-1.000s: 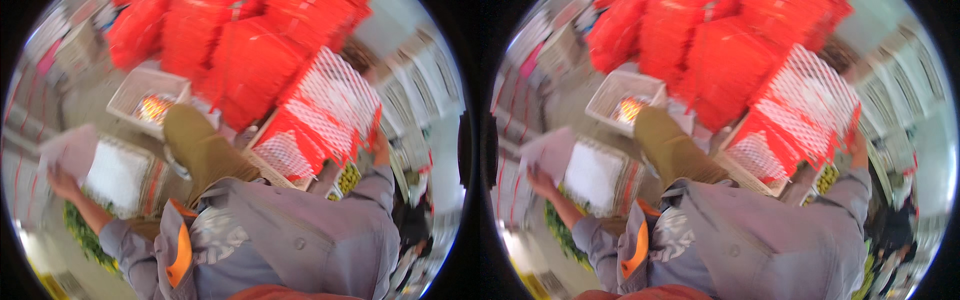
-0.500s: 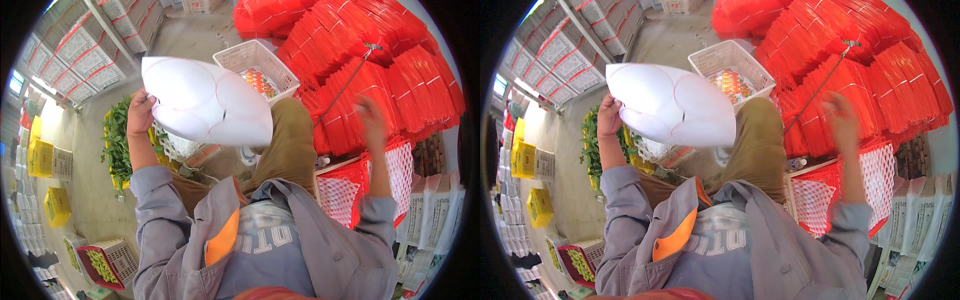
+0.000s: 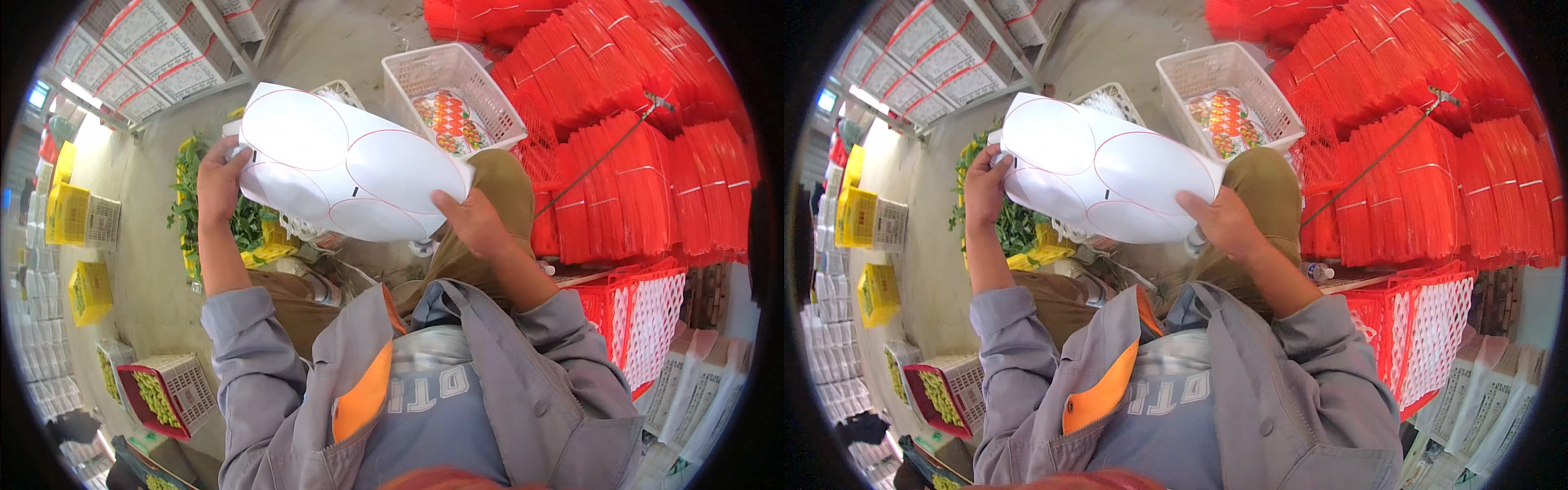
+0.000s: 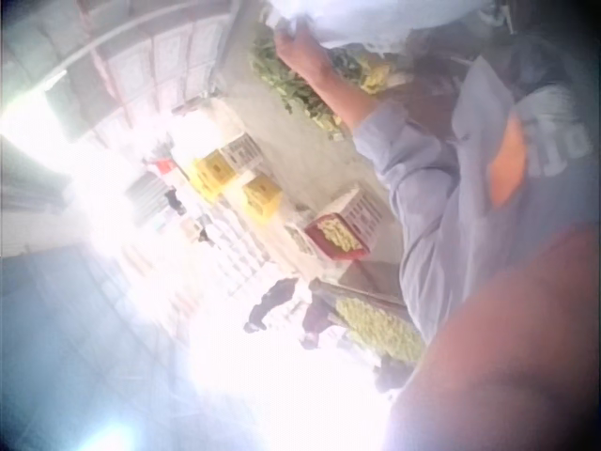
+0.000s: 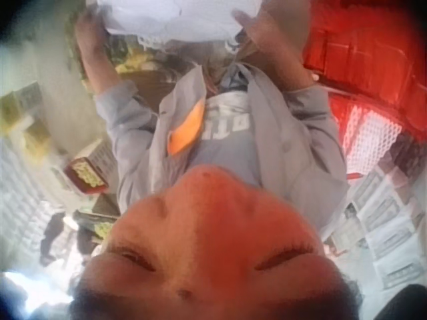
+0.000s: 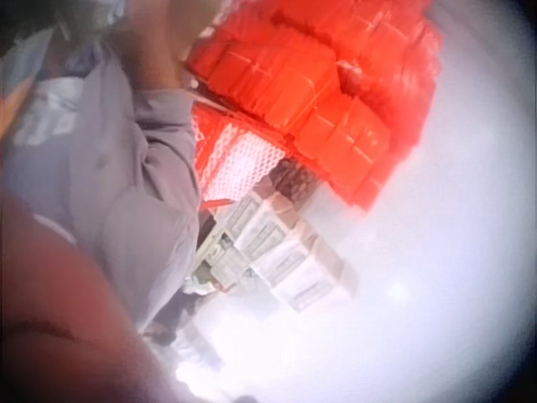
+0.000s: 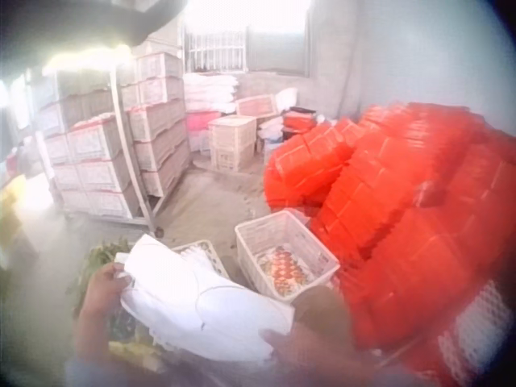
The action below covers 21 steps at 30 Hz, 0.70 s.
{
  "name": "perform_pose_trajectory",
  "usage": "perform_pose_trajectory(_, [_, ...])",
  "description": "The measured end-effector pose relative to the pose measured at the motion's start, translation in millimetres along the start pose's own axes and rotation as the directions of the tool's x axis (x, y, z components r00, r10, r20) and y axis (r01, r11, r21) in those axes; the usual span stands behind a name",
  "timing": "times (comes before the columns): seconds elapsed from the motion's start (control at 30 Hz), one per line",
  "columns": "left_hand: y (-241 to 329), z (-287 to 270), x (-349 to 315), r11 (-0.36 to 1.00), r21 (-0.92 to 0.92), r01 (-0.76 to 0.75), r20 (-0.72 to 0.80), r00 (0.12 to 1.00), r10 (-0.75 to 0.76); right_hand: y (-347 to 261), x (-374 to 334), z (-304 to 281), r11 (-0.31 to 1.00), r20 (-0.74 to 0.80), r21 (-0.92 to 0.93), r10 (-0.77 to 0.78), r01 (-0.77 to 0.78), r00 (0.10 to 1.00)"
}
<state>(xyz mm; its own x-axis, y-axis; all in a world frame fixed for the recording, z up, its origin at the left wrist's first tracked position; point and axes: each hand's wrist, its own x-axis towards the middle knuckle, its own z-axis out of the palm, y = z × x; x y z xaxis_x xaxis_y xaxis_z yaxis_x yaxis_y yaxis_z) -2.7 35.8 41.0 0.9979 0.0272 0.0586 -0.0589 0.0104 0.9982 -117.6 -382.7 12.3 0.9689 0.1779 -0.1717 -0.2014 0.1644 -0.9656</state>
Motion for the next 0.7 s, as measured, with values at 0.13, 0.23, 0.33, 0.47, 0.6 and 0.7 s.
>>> perform_pose_trajectory(0.13, [-5.3, -3.9, 10.1, 0.997, -0.042, -0.070, -0.101, 0.993, 0.066, -41.6, 0.1, -48.7, 0.937, -0.540, -0.350, -0.196, -0.008, 0.819])
perform_pose_trajectory(0.23, [-5.9, -13.7, 11.0, 0.997, -0.026, -0.072, -0.100, 0.993, 0.069, -86.2, -18.5, -139.3, 0.888, -0.743, -0.442, -0.444, 0.131, 0.500])
perform_pose_trajectory(0.33, [-6.5, -16.3, 12.6, 0.996, 0.021, -0.086, -0.125, 0.988, 0.088, -78.7, -49.5, -227.4, 0.634, -0.650, -0.758, -0.714, -0.153, 0.262])
perform_pose_trajectory(0.47, [-11.9, -13.3, 15.2, 0.982, 0.163, -0.099, -0.206, 0.969, 0.132, 15.1, -96.9, -279.2, 0.426, -0.597, -0.754, -0.762, -0.500, 0.251])
perform_pose_trajectory(0.6, [-25.8, -19.1, 20.3, 0.922, 0.381, -0.071, -0.326, 0.923, 0.206, 117.2, -121.0, -265.4, 0.581, -0.652, -0.755, -0.621, -0.303, 0.434])
perform_pose_trajectory(0.7, [-36.1, -28.8, 28.2, 0.873, 0.485, -0.046, -0.366, 0.896, 0.251, 162.3, -115.3, -248.2, 0.607, -0.739, -0.674, -0.543, -0.422, 0.400])
